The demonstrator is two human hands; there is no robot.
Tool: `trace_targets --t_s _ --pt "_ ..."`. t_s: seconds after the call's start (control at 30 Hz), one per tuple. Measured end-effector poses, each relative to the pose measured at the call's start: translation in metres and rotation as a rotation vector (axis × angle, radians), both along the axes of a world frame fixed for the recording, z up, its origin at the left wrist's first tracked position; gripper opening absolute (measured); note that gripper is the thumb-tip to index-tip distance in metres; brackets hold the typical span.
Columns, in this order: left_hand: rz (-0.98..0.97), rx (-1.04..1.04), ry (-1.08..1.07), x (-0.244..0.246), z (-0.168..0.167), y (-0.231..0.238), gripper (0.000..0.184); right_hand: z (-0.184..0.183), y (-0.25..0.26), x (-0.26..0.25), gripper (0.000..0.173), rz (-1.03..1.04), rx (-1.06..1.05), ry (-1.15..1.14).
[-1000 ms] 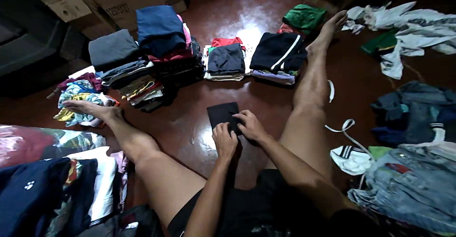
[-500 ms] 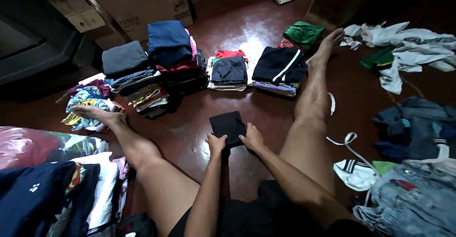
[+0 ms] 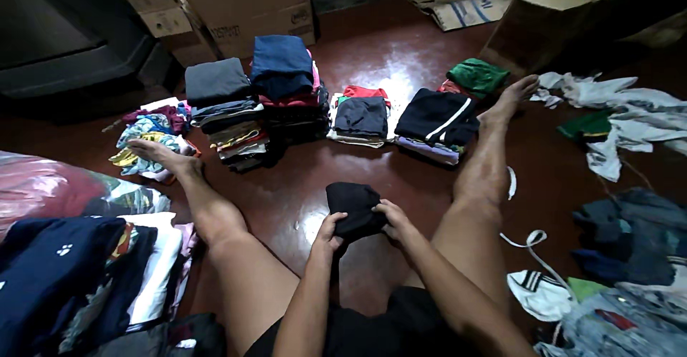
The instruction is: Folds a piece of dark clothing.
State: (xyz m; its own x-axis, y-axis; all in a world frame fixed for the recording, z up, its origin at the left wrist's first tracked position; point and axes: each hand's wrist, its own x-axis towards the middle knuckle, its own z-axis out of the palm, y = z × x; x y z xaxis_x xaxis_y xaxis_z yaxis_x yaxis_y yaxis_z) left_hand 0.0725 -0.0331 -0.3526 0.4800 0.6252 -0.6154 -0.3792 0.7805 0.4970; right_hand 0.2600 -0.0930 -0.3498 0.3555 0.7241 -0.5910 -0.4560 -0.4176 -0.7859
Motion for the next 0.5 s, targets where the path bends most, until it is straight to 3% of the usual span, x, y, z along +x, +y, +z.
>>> trace_targets --t_s 0.1,0.2,0.37,0.47,0.5 --pt "0.048 -0.048 -0.059 -0.004 -0.001 0.000 0.029 -0.003 -0.001 -0.004 0.039 -0.106 -0.004 0.287" --pt "0.103 -0.104 -0.105 -0.003 -0.002 -0.001 0.032 -0.006 -0.006 -0.006 0.047 -0.163 -0.019 0.466" --pt "0.153 -0.140 -0.179 0.011 0.011 -0.011 0.036 -0.002 -0.018 -0.027 0.056 -0.322 0.122 0.488" --pt "0.138 -0.135 -0.183 0.015 0.012 -0.016 0.037 0.001 -0.027 -0.034 0.070 -0.275 0.243 0.597" --pt "0.133 -0.134 -0.174 0.015 0.012 -0.016 0.037 0.002 -0.028 -0.035 0.066 -0.241 0.264 0.607"
